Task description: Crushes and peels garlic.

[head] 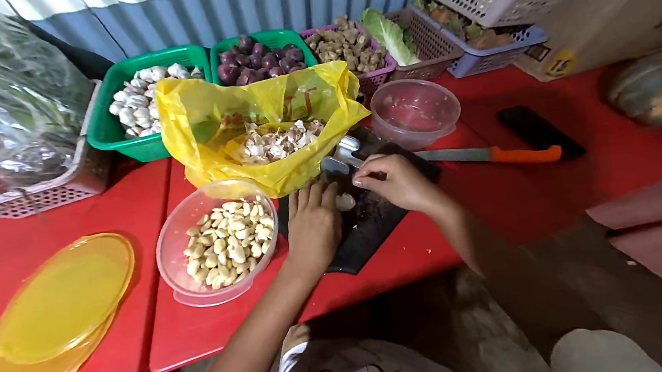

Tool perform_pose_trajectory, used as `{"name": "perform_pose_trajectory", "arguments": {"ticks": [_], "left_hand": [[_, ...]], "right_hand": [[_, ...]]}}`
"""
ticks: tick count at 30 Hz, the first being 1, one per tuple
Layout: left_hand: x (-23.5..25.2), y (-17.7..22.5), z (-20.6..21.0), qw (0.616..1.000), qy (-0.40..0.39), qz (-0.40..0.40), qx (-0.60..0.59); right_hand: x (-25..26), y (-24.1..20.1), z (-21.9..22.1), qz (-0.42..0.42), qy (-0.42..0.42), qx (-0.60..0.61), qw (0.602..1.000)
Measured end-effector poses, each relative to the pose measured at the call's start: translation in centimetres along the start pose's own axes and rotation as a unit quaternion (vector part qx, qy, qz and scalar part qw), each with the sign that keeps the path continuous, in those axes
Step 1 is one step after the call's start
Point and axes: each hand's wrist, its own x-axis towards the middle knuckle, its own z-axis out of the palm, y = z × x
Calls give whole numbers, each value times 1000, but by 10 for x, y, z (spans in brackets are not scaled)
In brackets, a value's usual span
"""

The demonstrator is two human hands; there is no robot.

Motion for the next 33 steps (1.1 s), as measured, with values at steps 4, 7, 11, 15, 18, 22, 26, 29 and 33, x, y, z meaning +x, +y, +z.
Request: {"name": "perform_pose_trajectory", "arguments": {"ticks": [4,7,11,15,18,22,26,29,33], "left_hand": [[8,11,0,996,-90,24,10],[11,7,14,995,-63,59,47],[8,7,13,996,-47,69,9],[8,9,8,994,-31,89,-48],[10,4,7,993,-21,108,-46],[13,5,-22,992,21,66,-107],[25,4,-85,988,57,31,-141],[57,-13,-122,996,50,30,-69],[121,-62,-137,997,-70,-17,12]], "right_hand": [[0,-3,4,42,-6,-7,999],[0,1,-1,56,68,-19,996],[0,0,6,67,54,-147,985],[9,-15,31,179,-77,-260,946],[13,-12,43,203,-57,-255,944],[10,-14,42,205,-51,-232,949],[10,-36,8,118,29,-79,989],[44,-67,-15,33,61,-19,997],[130,-95,-15,-16,-9,-73,997]]}}
